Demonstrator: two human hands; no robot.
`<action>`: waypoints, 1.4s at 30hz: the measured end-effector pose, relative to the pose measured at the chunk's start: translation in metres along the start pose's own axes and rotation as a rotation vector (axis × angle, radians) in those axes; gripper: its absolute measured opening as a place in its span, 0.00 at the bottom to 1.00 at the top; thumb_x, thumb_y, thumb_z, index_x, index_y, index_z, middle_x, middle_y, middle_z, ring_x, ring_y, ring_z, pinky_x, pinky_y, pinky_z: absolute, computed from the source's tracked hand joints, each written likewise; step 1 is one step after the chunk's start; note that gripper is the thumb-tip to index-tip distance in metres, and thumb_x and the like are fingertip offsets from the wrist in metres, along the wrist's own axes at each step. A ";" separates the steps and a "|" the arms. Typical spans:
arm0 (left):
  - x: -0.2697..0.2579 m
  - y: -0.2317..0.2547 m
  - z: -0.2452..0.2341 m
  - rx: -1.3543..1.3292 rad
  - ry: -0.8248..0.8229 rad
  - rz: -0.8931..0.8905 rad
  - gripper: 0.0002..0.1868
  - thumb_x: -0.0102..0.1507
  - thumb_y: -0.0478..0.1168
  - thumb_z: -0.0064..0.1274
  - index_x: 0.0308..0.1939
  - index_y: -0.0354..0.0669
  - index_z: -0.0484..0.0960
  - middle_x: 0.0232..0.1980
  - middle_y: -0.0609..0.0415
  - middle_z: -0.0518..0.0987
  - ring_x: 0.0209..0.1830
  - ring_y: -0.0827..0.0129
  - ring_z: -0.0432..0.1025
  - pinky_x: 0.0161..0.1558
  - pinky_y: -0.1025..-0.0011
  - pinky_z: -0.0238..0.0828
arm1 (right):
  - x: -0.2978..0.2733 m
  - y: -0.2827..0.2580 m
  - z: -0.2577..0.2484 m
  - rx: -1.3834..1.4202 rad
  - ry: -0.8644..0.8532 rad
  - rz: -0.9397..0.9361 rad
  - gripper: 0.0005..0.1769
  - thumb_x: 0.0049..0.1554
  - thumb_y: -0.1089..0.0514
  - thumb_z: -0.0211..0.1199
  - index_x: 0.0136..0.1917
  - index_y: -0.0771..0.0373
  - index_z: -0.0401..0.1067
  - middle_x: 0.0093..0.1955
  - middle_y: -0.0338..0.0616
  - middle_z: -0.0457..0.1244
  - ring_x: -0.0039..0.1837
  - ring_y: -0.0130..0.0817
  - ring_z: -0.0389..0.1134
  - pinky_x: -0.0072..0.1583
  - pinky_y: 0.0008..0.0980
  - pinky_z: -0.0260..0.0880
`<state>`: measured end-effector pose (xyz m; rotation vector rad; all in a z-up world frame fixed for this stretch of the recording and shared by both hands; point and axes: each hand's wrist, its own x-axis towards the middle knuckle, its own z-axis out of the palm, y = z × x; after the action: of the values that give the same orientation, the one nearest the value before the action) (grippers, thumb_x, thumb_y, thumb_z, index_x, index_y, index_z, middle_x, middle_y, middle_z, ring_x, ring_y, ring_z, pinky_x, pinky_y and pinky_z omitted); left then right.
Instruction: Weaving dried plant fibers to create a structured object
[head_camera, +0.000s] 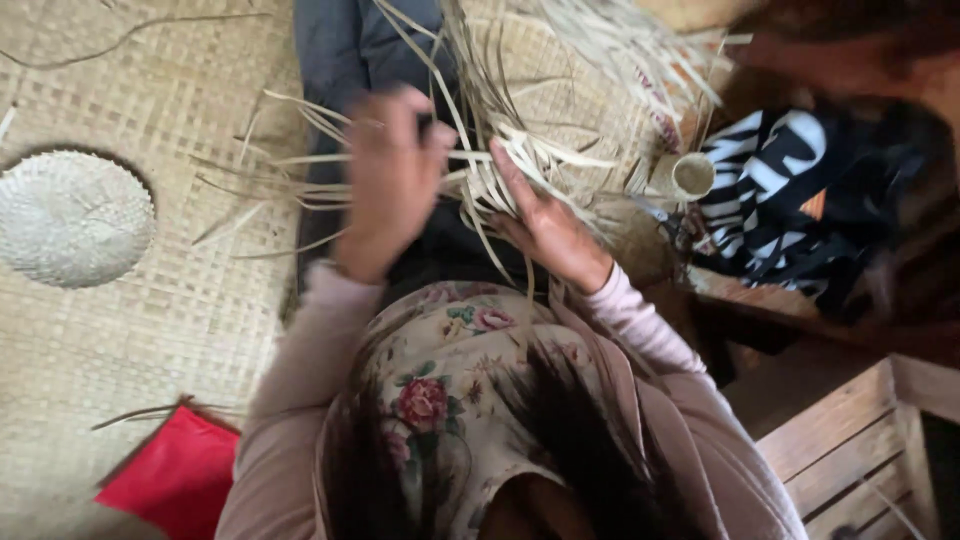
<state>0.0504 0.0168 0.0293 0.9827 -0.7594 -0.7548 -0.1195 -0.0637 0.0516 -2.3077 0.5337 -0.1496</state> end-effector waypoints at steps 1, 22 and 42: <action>0.000 -0.020 0.001 0.596 -0.011 0.167 0.12 0.60 0.38 0.40 0.46 0.42 0.62 0.36 0.55 0.66 0.35 0.67 0.64 0.38 0.71 0.62 | -0.001 -0.001 0.000 -0.037 0.008 -0.002 0.43 0.50 0.65 0.56 0.71 0.55 0.36 0.57 0.69 0.56 0.55 0.64 0.59 0.54 0.53 0.62; -0.027 -0.020 0.031 1.303 -0.084 0.436 0.09 0.62 0.44 0.41 0.29 0.46 0.67 0.31 0.56 0.64 0.31 0.64 0.62 0.29 0.69 0.59 | -0.024 0.003 -0.093 -0.221 -0.642 0.130 0.10 0.46 0.55 0.57 0.41 0.57 0.74 0.58 0.61 0.55 0.49 0.66 0.61 0.50 0.52 0.63; -0.032 -0.005 0.026 0.417 -0.103 -0.298 0.07 0.57 0.36 0.47 0.31 0.33 0.75 0.20 0.60 0.66 0.18 0.81 0.54 0.21 0.82 0.49 | 0.026 0.085 0.022 0.174 0.202 -0.051 0.30 0.35 0.67 0.70 0.50 0.57 0.60 0.61 0.47 0.48 0.64 0.47 0.48 0.66 0.48 0.51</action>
<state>0.0113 0.0300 0.0271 1.4646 -0.8912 -0.9304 -0.1182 -0.1141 -0.0246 -2.1492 0.5407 -0.4401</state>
